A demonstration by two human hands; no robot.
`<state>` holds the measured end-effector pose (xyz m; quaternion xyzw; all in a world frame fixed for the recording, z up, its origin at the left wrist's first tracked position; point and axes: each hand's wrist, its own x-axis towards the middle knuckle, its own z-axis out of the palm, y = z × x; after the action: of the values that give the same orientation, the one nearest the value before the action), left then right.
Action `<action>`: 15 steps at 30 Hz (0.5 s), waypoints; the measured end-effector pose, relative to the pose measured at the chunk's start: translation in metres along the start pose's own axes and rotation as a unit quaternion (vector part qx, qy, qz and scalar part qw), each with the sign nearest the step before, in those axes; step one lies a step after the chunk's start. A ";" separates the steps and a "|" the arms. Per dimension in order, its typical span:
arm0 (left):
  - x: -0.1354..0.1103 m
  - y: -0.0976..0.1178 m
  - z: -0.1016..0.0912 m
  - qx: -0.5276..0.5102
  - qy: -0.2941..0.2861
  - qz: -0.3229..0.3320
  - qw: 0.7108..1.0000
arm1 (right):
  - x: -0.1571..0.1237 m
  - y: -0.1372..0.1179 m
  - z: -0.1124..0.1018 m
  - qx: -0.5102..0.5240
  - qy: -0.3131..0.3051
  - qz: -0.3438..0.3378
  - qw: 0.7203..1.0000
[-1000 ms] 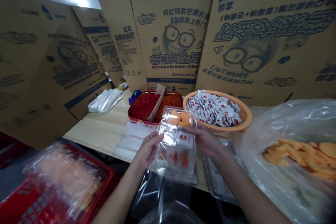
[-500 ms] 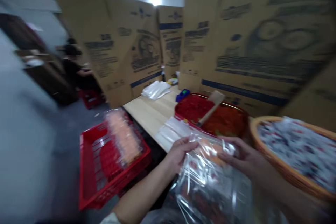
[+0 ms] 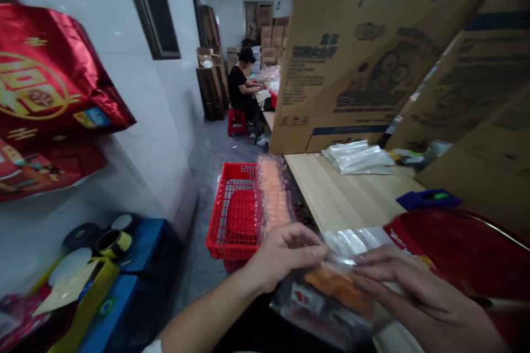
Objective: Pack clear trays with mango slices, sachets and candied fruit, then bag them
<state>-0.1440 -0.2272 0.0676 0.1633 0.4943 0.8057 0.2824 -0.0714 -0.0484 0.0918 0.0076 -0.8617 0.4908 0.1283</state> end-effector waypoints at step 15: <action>0.140 0.098 -0.254 0.026 0.378 0.303 0.874 | 0.087 0.161 0.100 -0.081 0.030 0.093 0.992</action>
<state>-0.4207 -0.3546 0.0360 -0.0049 0.5102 0.8392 -0.1883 -0.1998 -0.0399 -0.0731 -0.0979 -0.8915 0.4290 0.1080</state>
